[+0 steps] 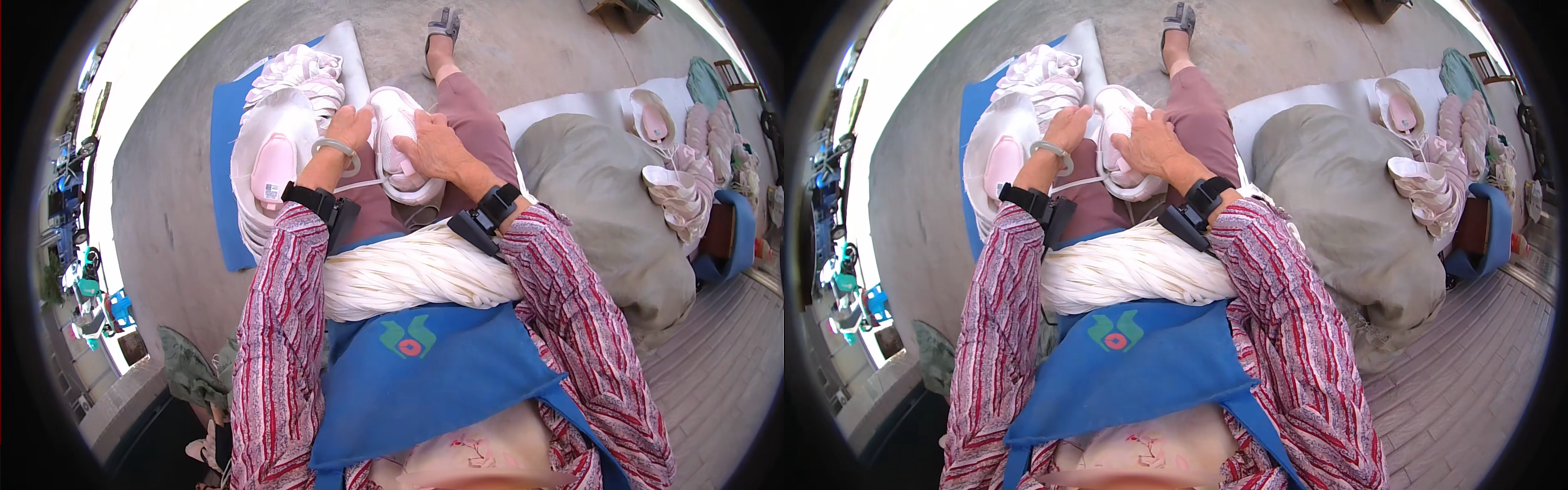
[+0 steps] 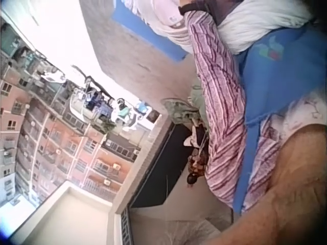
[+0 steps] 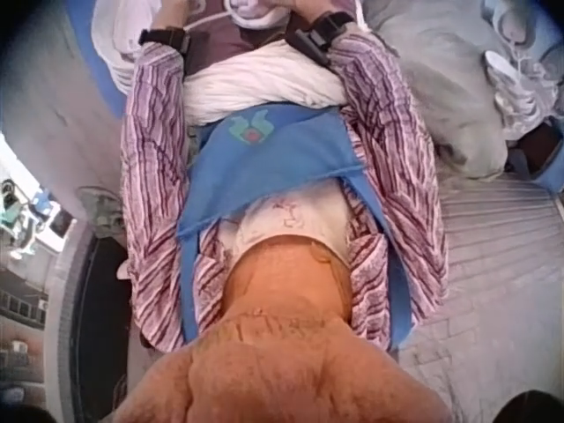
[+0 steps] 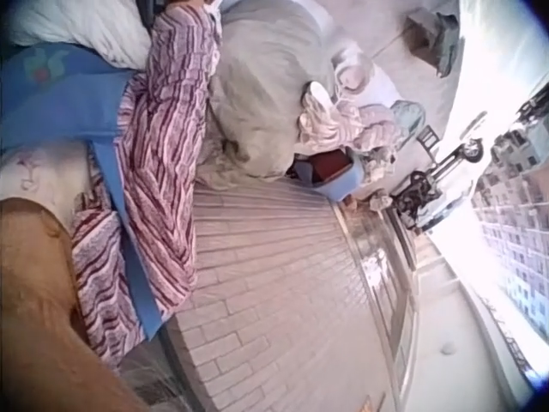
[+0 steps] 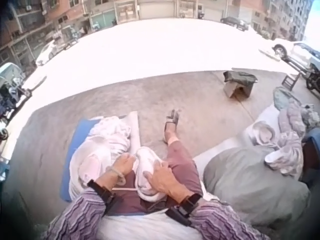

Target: Lacing and tying the laces of new shoes.

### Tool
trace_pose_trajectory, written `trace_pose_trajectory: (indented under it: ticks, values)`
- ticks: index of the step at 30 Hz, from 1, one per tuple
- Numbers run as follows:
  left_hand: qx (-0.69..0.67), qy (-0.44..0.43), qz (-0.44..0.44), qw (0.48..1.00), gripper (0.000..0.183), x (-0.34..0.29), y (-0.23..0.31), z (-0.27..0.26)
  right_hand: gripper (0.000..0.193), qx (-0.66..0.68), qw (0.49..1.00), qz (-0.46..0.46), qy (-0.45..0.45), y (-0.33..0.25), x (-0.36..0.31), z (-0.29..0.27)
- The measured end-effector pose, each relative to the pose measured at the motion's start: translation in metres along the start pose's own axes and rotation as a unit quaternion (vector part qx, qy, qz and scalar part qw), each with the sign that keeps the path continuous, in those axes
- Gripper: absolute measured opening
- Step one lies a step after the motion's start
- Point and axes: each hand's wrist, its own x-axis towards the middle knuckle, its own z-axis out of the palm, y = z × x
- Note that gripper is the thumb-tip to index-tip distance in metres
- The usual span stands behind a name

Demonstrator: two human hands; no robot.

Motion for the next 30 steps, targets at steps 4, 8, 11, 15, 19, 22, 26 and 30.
trace_pose_trajectory:
  ticks: [4,8,11,15,19,22,26,30]
  values:
    - [-0.121,0.024,-0.169,0.978,0.074,0.045,-0.016,0.023,0.065,0.007,1.0,0.01,-0.02,-0.019,-0.018,-0.002]
    - [-0.026,-0.056,-0.231,0.971,0.083,0.086,-0.052,0.014,0.061,0.013,1.0,-0.016,0.002,-0.032,-0.037,0.001]
    - [-0.116,-0.151,-0.313,0.93,0.08,0.072,-0.033,0.021,0.062,0.03,0.999,-0.005,-0.008,-0.03,-0.048,-0.006]
    - [-0.161,-0.198,-0.41,0.876,0.073,0.073,-0.034,0.016,0.062,0.056,0.998,-0.013,-0.032,-0.035,-0.051,-0.008]
    - [-0.27,-0.215,-0.382,0.857,0.069,0.069,-0.04,0.025,0.062,0.059,0.998,-0.024,-0.025,-0.036,-0.054,-0.008]
    - [-0.387,-0.216,-0.358,0.822,0.065,0.059,-0.04,0.03,0.061,0.064,0.997,-0.039,0.001,-0.034,-0.054,-0.01]
    - [-0.436,-0.259,-0.292,0.811,0.065,0.041,-0.015,0.027,0.055,0.076,0.996,-0.047,-0.009,-0.041,-0.06,-0.035]
    - [-0.449,-0.23,-0.236,0.83,0.06,0.007,-0.009,0.028,0.05,0.034,0.995,-0.054,-0.083,-0.042,-0.083,-0.037]
